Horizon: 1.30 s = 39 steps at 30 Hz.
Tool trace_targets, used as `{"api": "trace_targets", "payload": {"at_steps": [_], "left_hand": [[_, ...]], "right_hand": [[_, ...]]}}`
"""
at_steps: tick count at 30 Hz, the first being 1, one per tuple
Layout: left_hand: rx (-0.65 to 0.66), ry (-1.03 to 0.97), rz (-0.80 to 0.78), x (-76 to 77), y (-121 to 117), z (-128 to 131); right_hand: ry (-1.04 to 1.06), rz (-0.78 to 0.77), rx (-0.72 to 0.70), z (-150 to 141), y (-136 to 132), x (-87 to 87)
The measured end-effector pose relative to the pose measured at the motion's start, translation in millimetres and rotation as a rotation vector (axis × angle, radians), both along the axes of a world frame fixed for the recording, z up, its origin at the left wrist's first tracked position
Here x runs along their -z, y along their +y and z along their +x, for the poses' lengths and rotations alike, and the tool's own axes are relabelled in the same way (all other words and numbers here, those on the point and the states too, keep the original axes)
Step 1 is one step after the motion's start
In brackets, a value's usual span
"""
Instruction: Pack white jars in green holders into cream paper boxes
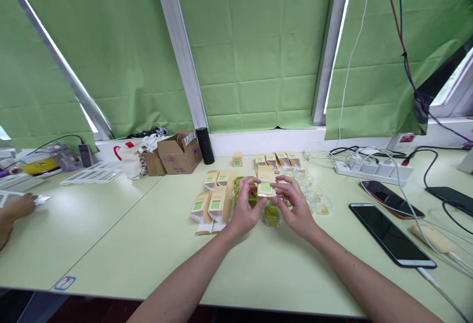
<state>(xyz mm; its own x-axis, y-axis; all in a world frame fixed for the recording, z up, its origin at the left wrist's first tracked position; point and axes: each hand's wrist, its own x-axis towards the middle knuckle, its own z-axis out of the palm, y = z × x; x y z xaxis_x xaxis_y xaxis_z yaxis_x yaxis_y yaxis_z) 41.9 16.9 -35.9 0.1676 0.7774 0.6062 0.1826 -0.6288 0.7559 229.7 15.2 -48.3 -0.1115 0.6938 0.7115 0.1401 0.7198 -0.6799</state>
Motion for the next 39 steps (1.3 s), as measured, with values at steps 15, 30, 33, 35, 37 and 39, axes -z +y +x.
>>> {"api": "trace_targets", "payload": {"at_steps": [15, 30, 33, 35, 37, 39], "left_hand": [[-0.041, -0.007, 0.015, 0.7, 0.4, 1.4], [-0.153, 0.132, 0.112, -5.6, -6.1, -1.4], [-0.167, 0.161, 0.122, -6.1, -7.3, -1.3], [-0.176, 0.171, 0.123, -5.9, -7.2, -1.0], [-0.187, 0.172, 0.124, -5.8, -6.8, -0.8], [-0.196, 0.164, 0.131, -6.0, -6.0, -0.6]], "right_hand": [[0.010, 0.000, 0.013, -1.0, 1.0, -0.5], [-0.104, -0.038, 0.038, -0.3, -0.8, -1.7], [-0.151, 0.008, 0.056, -0.5, -1.9, 0.1], [-0.174, 0.035, 0.063, -0.4, -2.8, 0.9], [-0.192, 0.046, 0.063, -0.1, -3.8, 0.6], [-0.198, 0.061, 0.054, 0.3, -4.9, -1.4]]}}
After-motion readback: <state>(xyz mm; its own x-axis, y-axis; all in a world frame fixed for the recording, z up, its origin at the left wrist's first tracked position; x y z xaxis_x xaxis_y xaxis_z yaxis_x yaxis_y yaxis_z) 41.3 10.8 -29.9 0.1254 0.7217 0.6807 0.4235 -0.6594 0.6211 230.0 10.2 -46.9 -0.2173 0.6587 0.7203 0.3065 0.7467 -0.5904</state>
